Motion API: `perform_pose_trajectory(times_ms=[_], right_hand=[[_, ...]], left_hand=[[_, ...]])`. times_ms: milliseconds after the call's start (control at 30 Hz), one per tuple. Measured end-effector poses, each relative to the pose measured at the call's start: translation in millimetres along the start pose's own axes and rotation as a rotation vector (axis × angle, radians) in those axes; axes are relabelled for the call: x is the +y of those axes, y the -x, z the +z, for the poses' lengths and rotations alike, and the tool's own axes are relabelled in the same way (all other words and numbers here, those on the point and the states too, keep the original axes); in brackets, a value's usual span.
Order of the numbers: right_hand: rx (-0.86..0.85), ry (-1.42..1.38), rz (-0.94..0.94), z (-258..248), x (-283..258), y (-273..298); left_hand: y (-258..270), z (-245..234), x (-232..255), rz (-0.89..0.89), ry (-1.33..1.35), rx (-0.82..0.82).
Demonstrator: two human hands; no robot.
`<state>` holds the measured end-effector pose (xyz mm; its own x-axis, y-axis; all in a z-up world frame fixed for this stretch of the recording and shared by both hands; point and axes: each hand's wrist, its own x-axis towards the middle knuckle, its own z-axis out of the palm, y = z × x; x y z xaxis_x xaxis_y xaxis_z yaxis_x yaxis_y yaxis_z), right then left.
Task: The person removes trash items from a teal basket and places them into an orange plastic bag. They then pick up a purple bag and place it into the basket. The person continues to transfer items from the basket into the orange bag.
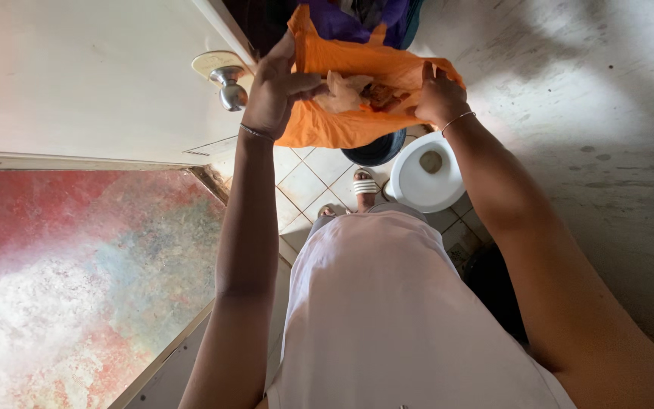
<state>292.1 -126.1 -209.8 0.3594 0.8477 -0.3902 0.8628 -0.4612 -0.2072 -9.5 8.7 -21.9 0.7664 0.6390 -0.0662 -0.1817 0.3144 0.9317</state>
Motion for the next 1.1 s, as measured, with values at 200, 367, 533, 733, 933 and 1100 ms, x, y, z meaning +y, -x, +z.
perform_pose_trajectory(times_ms=[200,367,533,733,933,1100], right_hand=[[-0.075,0.026,0.115,2.8,4.6,-8.3],[-0.103,0.051,0.188,-0.1,11.1,-22.1],[-0.210,0.071,0.172,-14.7,10.0,-33.0],[-0.282,-0.094,0.135,-61.0,-9.8,-61.6],[0.261,-0.255,-0.502,-68.1,-41.5,-142.0],[0.128,-0.159,-0.529,-33.6,-79.2,-216.9]], left_hand=[[-8.8,1.7,-20.0,-0.107,-0.075,0.079],[-24.5,4.4,-28.8,-0.153,-0.083,0.131],[-34.4,6.9,-41.9,-0.097,0.132,0.083],[-42.2,12.1,-44.1,-0.128,0.265,0.159],[-48.3,12.3,-42.9,-0.113,0.321,0.182],[-56.4,10.8,-46.2,-0.141,0.302,0.285]])
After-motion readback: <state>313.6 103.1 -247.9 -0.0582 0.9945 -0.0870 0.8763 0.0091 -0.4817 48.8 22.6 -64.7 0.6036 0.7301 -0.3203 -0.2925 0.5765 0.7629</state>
